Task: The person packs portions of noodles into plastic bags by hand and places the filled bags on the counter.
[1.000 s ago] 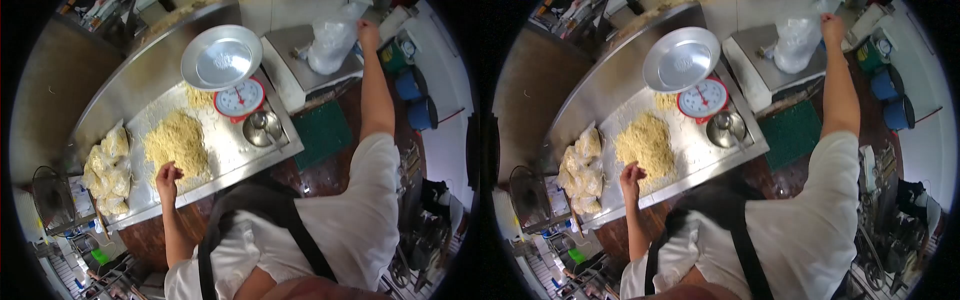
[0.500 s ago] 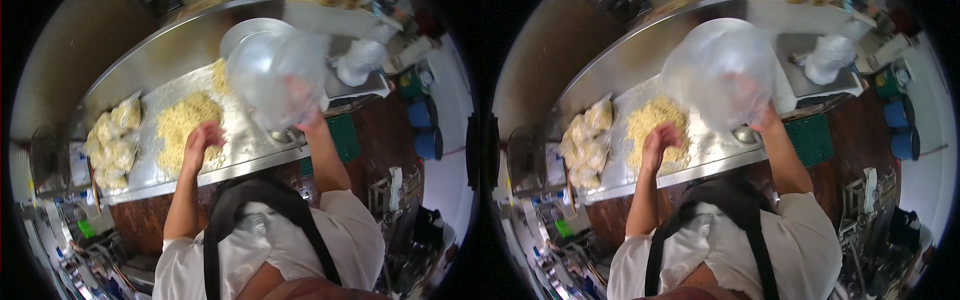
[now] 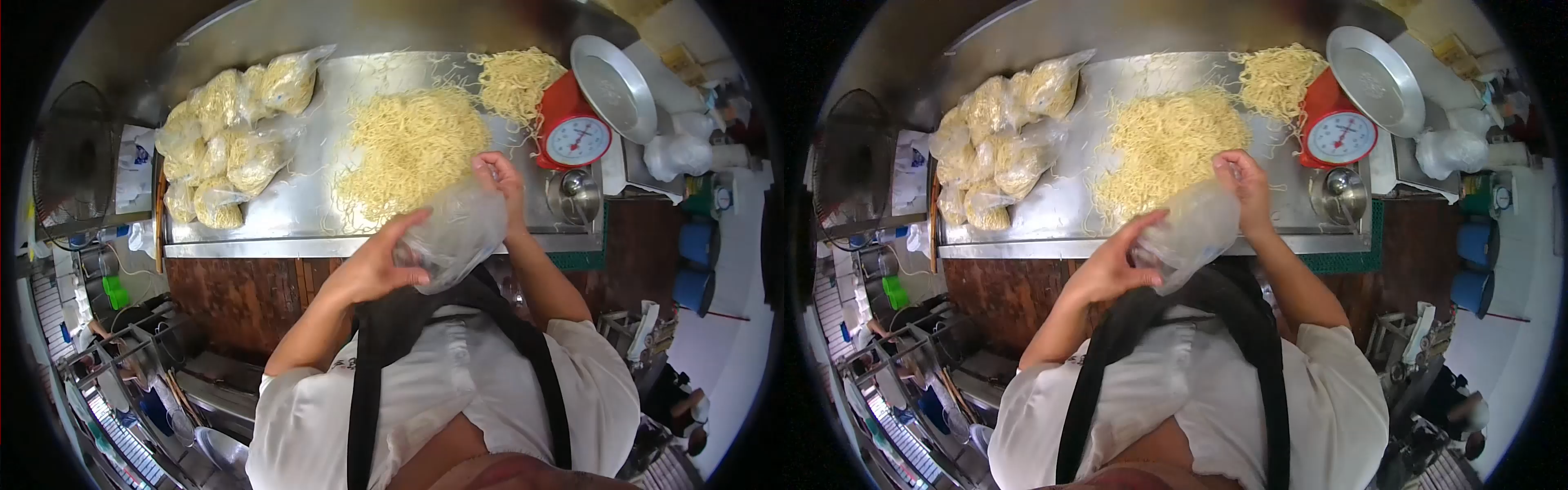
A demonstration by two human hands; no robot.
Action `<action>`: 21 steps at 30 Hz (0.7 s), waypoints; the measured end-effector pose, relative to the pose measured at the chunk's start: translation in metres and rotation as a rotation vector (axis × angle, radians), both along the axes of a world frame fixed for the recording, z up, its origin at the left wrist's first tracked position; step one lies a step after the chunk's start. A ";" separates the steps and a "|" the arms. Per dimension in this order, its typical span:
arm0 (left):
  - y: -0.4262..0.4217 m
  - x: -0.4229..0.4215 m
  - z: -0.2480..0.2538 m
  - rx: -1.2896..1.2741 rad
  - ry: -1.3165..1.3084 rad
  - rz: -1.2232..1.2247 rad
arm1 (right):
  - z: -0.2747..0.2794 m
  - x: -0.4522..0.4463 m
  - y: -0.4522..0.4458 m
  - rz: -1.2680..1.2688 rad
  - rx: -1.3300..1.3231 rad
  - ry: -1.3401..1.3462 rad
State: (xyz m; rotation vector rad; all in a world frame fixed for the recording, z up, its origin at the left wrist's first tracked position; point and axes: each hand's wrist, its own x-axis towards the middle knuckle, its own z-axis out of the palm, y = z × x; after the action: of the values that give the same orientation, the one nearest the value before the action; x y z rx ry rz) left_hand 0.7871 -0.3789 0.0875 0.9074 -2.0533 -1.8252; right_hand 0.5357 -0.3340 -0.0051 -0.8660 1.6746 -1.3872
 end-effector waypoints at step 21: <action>-0.193 0.123 -0.065 -0.066 -0.104 0.966 | -0.031 -0.051 -0.130 -0.107 -0.221 -0.085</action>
State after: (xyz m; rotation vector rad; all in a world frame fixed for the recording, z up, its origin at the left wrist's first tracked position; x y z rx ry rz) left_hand 0.9104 -0.5724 0.0227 1.6109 -1.2899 -1.1717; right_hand 0.4850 -0.4642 -0.0359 -0.8360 1.5429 -1.6826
